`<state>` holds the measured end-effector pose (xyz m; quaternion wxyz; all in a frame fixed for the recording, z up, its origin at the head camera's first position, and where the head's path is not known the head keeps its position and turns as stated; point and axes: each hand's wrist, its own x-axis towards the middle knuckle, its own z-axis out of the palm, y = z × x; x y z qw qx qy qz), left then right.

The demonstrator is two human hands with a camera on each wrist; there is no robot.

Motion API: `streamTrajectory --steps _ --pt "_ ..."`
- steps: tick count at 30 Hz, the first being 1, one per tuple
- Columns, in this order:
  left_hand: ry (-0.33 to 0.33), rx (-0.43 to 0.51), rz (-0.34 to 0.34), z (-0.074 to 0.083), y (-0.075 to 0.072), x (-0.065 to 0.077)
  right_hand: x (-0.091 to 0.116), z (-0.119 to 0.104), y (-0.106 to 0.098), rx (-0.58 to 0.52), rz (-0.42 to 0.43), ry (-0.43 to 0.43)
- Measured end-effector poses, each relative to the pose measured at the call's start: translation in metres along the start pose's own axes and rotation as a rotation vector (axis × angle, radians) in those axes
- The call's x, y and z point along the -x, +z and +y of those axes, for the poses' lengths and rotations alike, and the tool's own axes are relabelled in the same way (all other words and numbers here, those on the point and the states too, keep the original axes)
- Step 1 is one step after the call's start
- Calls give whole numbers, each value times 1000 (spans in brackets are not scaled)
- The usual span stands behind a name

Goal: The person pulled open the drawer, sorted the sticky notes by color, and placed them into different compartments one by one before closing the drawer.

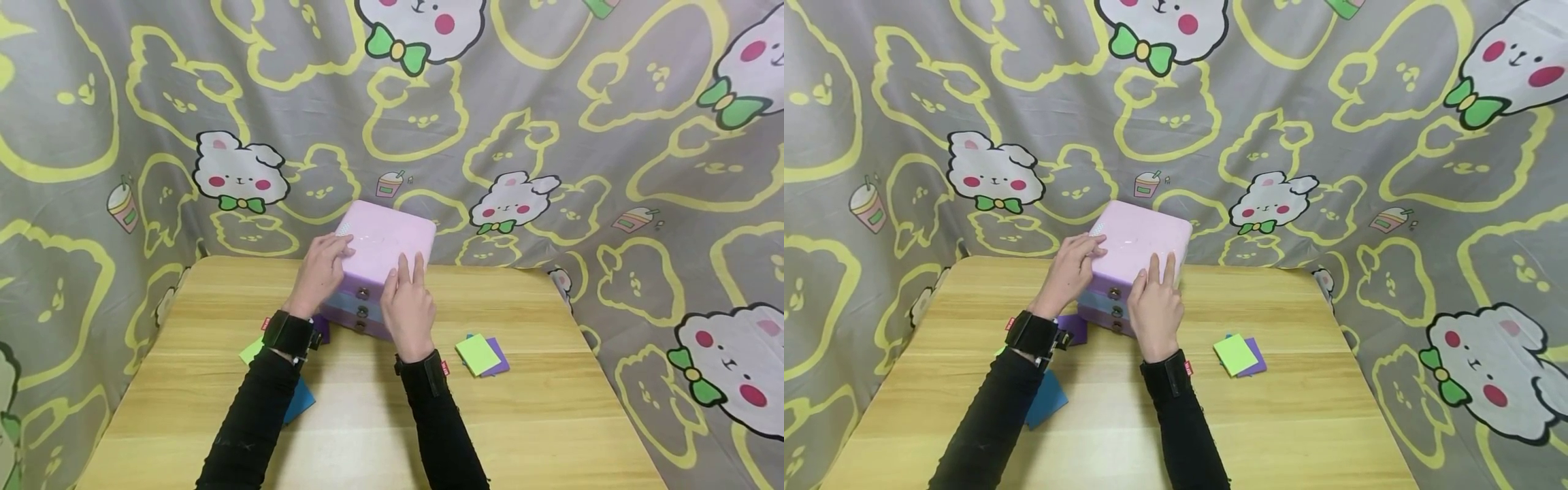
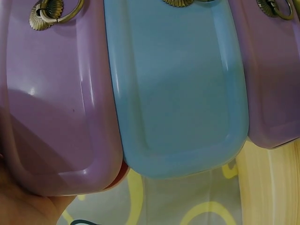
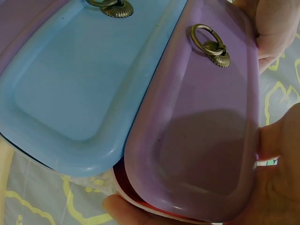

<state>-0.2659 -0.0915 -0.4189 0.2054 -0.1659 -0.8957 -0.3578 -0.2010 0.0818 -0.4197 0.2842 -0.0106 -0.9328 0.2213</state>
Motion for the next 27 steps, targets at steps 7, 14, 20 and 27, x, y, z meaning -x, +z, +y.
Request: streamTrajectory --steps 7,14,20,27 --pt "-13 18 -8 -1 0 -2 3 -4 -1 23 11 12" --pt "2 21 6 -3 1 -3 4 -7 -1 41 25 -3" --pt "-7 35 16 -1 3 -2 1 -3 -6 24 -14 -45" --pt "9 -24 31 1 4 0 -13 11 -27 -36 -251 -44"
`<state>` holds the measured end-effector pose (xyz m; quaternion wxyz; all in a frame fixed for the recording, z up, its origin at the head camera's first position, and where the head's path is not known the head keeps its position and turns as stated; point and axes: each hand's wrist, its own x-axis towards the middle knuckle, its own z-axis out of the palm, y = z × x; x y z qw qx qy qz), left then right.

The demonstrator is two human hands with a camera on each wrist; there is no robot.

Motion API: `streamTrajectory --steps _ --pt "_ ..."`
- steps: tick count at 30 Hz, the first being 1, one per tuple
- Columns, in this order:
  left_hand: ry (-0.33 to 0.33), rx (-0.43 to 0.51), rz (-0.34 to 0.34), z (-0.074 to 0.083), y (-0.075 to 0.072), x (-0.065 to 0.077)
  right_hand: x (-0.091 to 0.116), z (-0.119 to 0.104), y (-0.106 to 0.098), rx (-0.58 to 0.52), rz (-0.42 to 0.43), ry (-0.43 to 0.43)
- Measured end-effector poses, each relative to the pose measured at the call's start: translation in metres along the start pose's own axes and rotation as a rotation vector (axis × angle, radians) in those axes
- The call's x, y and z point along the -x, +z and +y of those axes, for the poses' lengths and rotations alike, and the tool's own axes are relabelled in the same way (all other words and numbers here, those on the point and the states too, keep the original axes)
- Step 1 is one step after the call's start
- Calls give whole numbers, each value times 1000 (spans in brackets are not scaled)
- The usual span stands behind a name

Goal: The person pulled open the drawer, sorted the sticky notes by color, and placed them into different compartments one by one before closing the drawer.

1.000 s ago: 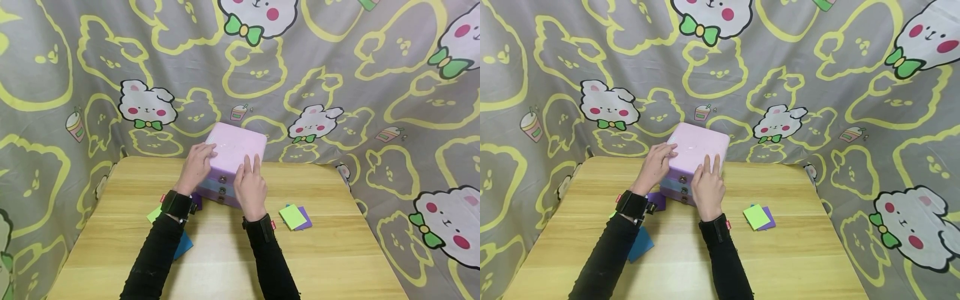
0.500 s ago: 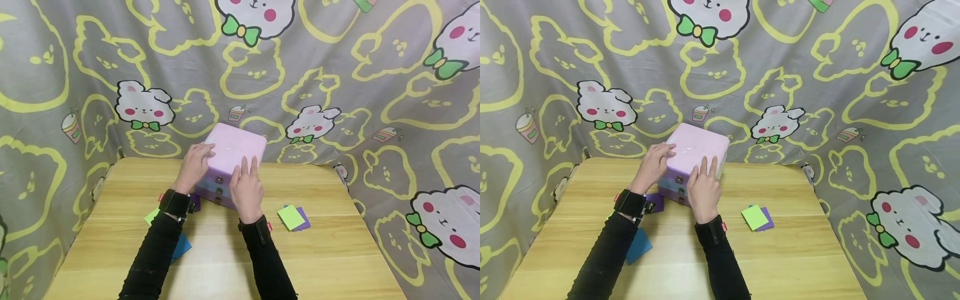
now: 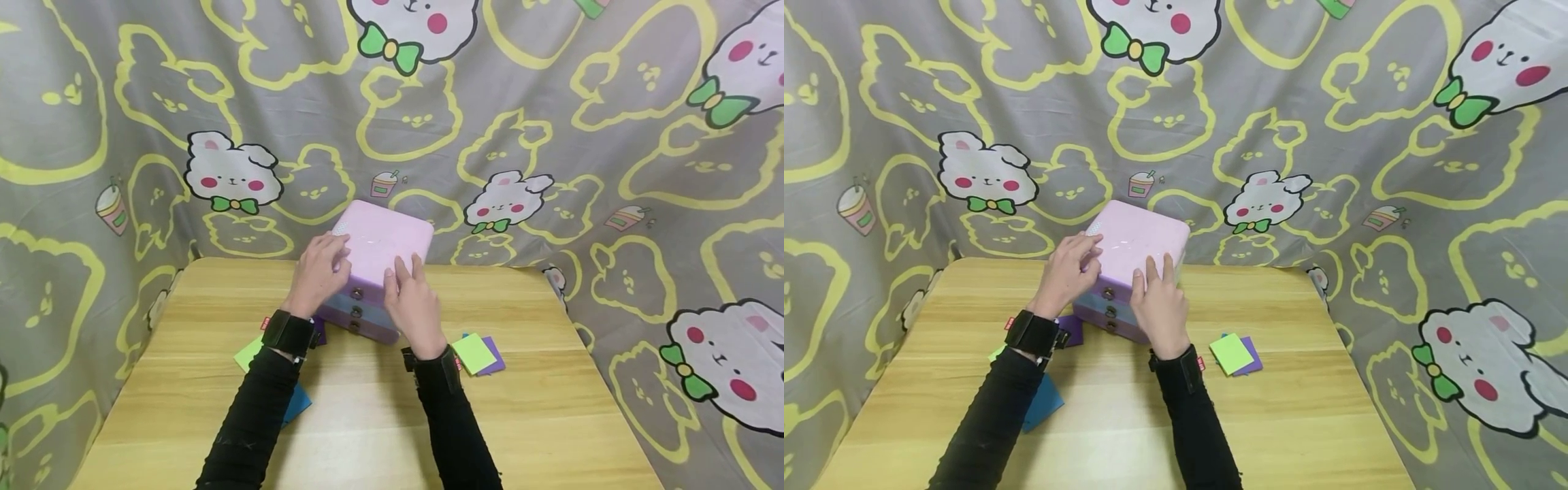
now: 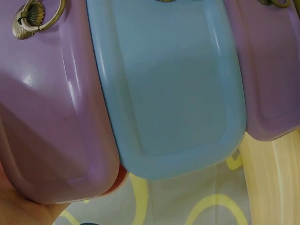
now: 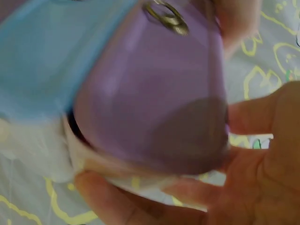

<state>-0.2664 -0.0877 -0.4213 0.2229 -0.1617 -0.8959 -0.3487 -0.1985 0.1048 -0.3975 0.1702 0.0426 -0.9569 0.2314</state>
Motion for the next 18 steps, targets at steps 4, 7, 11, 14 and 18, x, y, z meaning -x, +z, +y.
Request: streamTrajectory --steps 4,7,11,14,18 --pt "-11 -11 0 2 0 0 -11 12 -20 -41 -159 -23" --pt "-13 -19 -5 2 0 0 -24 23 -32 -77 -237 -79" --pt "-4 -27 -8 2 0 1 -46 39 -38 -90 -287 -172" --pt "-1 -29 -8 2 1 3 -63 48 -39 -85 -316 -222" --pt "10 -36 -4 2 0 3 -84 60 -36 -81 -351 -243"
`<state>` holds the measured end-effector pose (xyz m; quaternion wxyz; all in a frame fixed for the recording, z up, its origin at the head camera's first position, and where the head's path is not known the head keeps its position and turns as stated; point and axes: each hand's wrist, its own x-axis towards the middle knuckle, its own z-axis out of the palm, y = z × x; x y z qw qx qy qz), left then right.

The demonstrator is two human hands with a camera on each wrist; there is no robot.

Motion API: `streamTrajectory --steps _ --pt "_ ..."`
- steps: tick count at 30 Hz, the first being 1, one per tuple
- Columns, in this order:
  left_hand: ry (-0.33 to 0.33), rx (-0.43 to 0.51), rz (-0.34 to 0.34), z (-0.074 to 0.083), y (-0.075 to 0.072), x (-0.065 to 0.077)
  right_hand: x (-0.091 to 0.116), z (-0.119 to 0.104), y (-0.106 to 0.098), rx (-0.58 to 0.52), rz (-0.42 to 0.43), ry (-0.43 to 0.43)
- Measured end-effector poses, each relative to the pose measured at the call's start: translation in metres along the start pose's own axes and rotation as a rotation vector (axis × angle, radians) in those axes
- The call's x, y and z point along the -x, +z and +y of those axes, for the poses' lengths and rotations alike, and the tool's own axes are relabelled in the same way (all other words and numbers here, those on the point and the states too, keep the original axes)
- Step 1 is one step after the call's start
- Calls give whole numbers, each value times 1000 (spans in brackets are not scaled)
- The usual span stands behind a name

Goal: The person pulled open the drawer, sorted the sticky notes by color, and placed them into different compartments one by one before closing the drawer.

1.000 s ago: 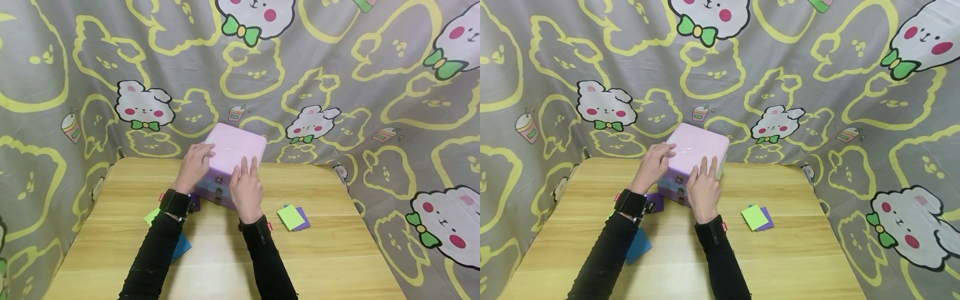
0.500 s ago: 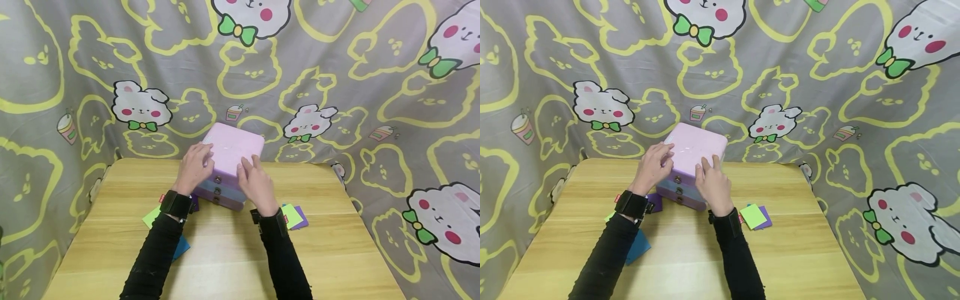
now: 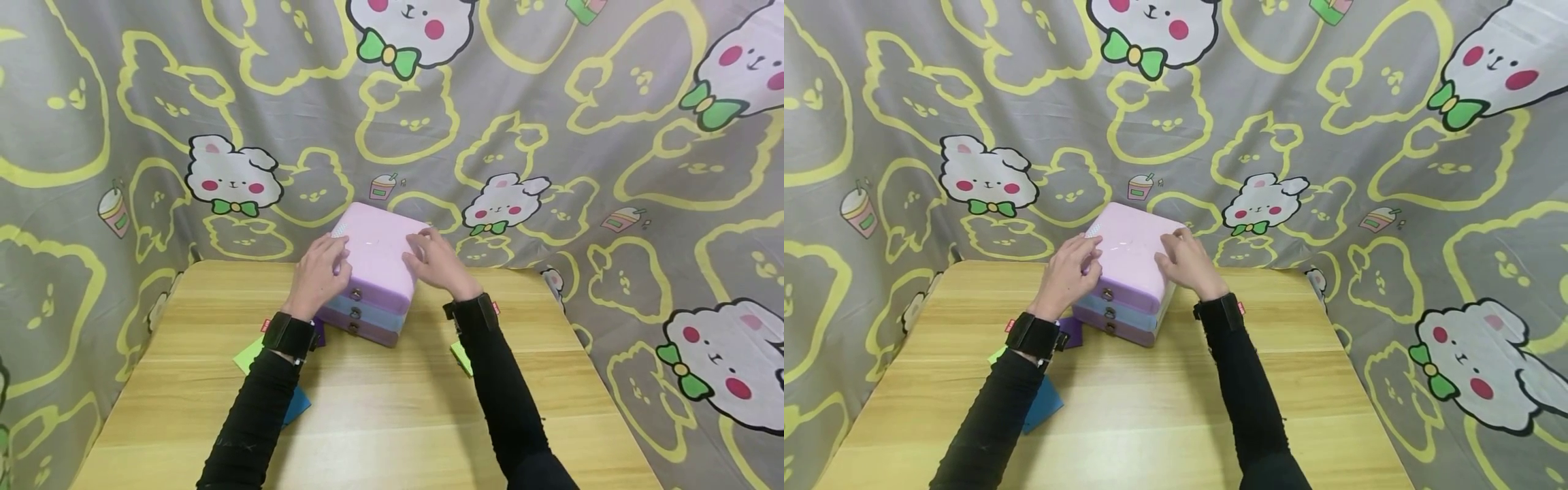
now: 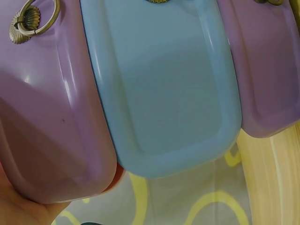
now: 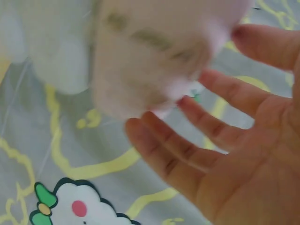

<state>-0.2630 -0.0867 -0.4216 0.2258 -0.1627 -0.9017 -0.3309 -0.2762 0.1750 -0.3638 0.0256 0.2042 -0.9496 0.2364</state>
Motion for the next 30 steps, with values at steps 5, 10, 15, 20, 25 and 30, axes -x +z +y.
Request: streamTrajectory --steps 5,10,15,20,25,30 --pt "34 -32 22 0 2 -1 -23 20 1 22 -6 -16" --pt "61 -86 43 1 5 -2 -44 34 6 12 -5 -22" --pt "86 -129 60 4 7 0 -59 38 11 1 -49 -21" --pt "80 -142 61 7 7 3 -65 37 15 1 -114 13" --pt "63 -156 51 11 7 7 -69 29 17 40 -129 45" --pt "92 -177 95 14 8 11 -77 21 21 158 -88 33"
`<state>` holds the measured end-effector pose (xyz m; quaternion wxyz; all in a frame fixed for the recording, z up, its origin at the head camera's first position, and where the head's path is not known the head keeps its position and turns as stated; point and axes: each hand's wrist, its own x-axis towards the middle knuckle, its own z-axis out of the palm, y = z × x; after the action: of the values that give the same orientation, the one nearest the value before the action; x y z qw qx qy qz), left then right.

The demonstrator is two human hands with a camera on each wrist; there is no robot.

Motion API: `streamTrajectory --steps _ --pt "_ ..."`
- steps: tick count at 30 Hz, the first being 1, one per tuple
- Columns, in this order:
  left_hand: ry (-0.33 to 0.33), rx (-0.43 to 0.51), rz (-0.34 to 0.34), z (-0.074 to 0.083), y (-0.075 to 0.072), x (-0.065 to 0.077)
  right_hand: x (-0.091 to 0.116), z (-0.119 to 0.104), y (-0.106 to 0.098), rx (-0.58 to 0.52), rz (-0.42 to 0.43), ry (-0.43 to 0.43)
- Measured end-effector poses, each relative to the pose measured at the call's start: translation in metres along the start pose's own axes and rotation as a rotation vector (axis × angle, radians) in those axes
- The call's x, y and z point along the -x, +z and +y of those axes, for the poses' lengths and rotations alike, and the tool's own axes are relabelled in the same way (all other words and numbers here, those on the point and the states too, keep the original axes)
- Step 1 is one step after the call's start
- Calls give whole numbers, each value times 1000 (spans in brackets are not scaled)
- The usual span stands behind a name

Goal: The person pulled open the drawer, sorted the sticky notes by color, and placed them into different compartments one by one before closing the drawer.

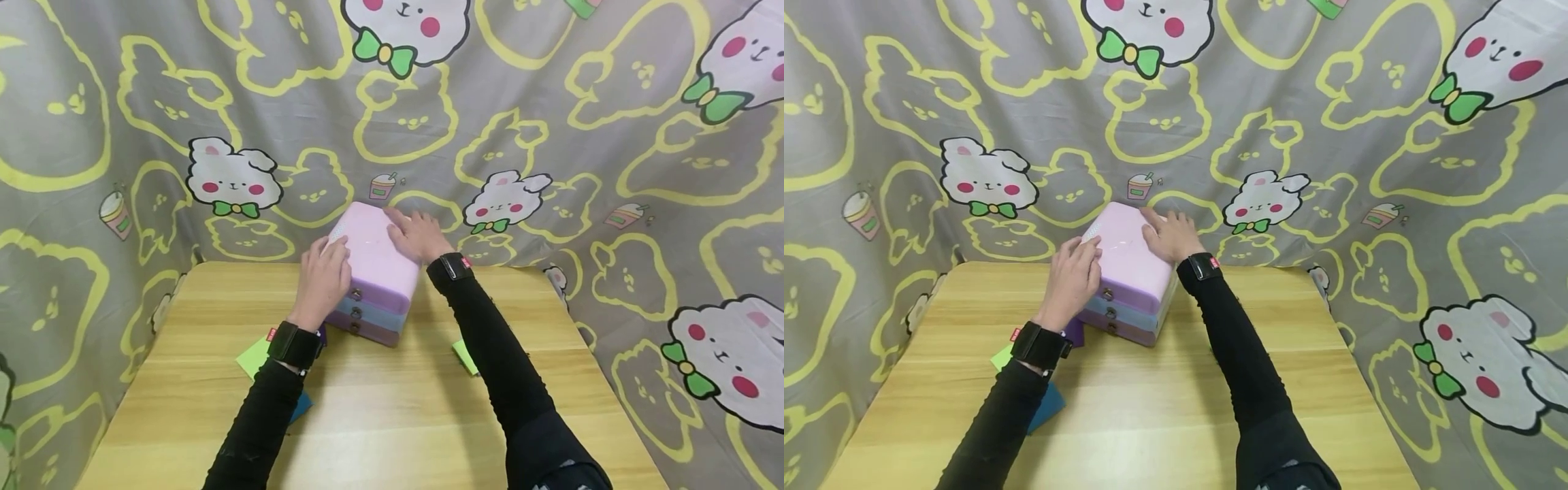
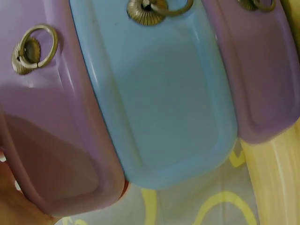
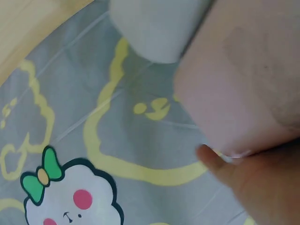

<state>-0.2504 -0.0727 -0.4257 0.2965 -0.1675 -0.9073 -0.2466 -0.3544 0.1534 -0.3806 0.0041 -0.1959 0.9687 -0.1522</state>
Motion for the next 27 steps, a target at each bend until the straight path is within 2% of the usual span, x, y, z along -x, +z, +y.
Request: streamTrajectory --steps 4,7,12,14,22,27 --pt "1 3 62 2 1 6 -3 -3 2 49 15 -48" --pt "19 15 133 4 4 15 -4 -3 4 58 21 -49" --pt "68 46 298 9 6 38 -5 -4 6 62 25 -46" --pt "73 59 344 10 5 48 -5 -5 6 56 27 -47" --pt "95 94 377 16 14 77 -2 -5 1 57 28 -11" --pt "114 119 336 22 25 89 -1 -7 0 62 15 16"
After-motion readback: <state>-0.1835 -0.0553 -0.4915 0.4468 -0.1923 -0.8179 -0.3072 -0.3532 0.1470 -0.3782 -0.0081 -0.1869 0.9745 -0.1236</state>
